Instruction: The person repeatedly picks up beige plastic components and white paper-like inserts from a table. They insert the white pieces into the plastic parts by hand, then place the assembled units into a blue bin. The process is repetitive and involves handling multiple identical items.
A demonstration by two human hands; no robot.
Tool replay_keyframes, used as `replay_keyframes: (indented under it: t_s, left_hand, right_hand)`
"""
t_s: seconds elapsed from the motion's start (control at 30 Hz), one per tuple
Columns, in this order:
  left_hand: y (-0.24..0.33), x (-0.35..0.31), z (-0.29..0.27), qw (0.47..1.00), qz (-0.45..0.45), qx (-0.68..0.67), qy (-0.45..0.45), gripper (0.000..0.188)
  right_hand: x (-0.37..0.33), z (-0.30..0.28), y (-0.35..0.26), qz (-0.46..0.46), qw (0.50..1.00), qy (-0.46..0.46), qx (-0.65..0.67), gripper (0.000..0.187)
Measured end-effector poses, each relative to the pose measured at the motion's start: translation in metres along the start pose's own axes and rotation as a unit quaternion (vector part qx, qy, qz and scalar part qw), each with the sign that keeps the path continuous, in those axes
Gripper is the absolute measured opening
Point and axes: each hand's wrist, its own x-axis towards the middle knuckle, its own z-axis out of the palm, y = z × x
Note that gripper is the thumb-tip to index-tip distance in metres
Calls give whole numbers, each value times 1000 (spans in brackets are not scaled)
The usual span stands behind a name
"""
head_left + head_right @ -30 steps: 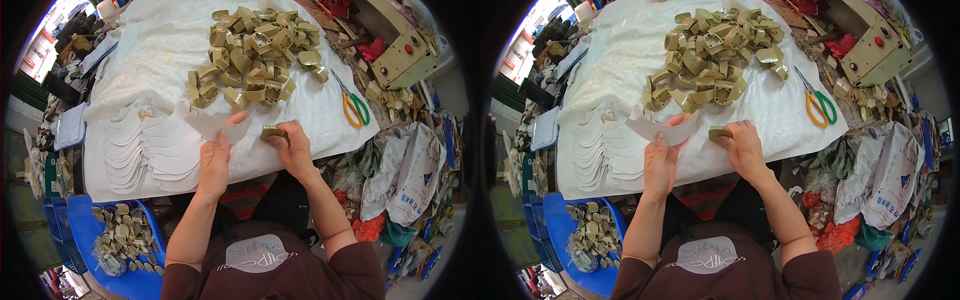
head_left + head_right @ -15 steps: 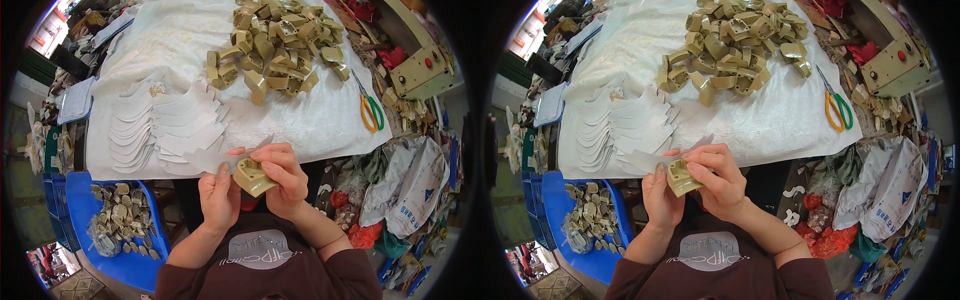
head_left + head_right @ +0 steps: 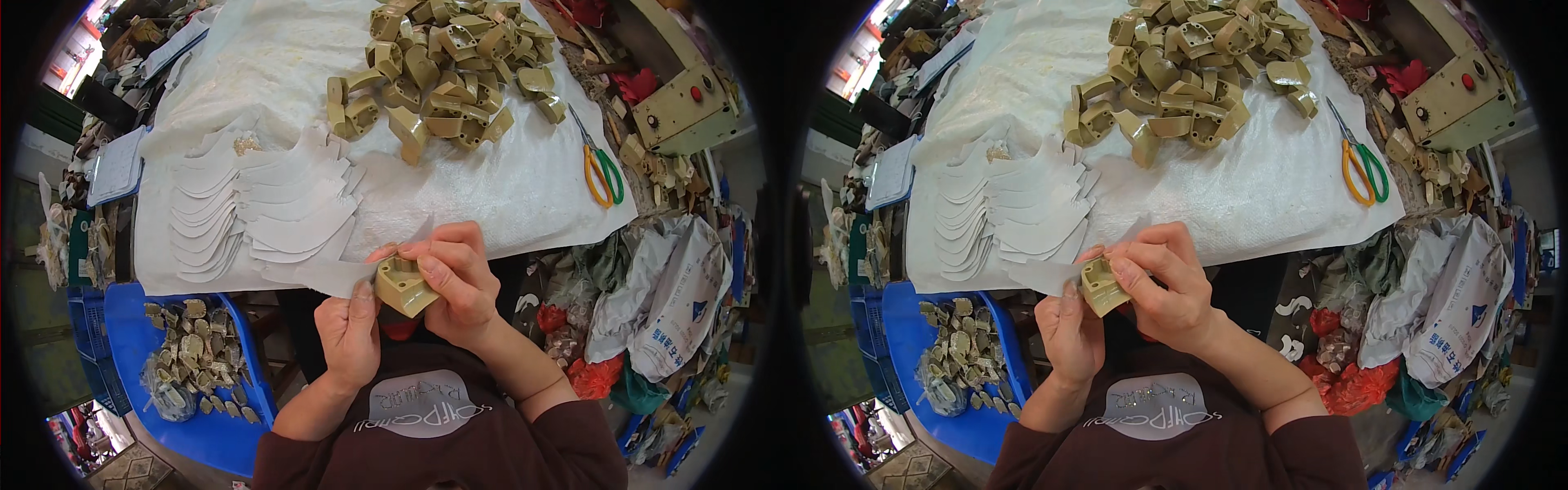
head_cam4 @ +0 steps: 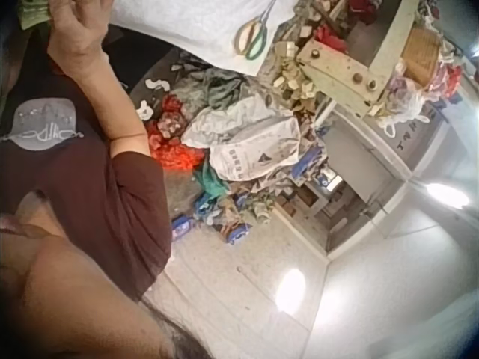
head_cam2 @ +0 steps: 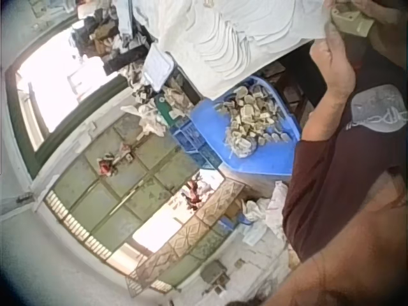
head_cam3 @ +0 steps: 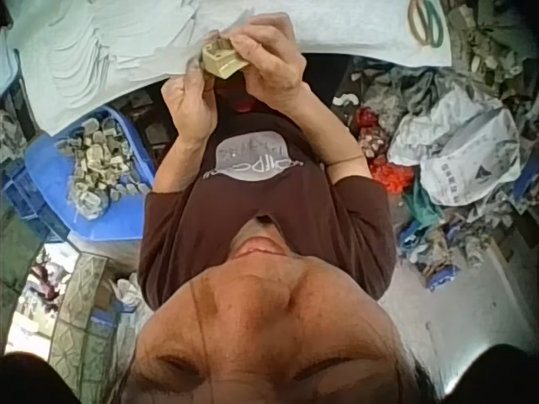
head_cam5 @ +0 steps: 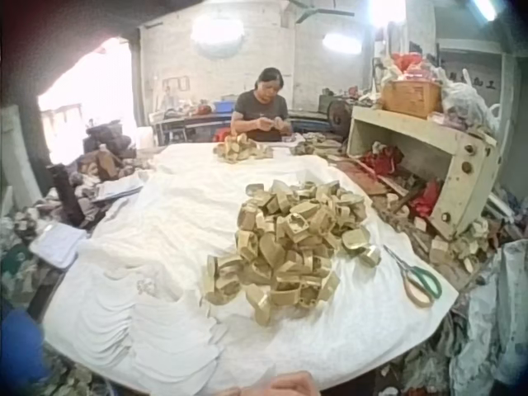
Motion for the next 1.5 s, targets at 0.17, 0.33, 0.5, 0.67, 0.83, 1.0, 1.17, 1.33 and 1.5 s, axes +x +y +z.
replay_keyframes:
  t_s: [0.17,0.33,0.5,0.67,0.83,1.0,1.17,1.33,1.5]
  left_hand:
    - [-1,2,-8,993,40,113,2,38]
    - [13,8,-15,950,123,271,90,24]
    - [12,7,-13,946,78,309,68,23]
    - [3,5,-9,914,117,386,44,19]
    - [-11,6,-6,838,266,476,30,25]
    - [-19,14,-10,958,154,236,55,24]
    - [-18,23,-15,900,284,332,11,15]
    - [-22,24,-20,883,334,330,-16,18]
    - [-15,23,-12,856,383,345,25,23]
  right_hand:
    - [-3,0,10,-11,998,-21,-66,44]
    - [0,-9,6,-9,991,-72,-115,36]
    - [14,-18,-12,20,962,-195,-189,32]
    - [14,-22,-12,64,949,-245,-188,30]
    - [10,-19,-2,87,959,-224,-148,35]
    - [-1,-14,10,110,983,-147,3,33]
    - [0,-21,10,152,958,-198,140,34]
    - [12,-20,2,107,952,-270,96,36]
    - [9,-18,5,18,982,-188,21,39]
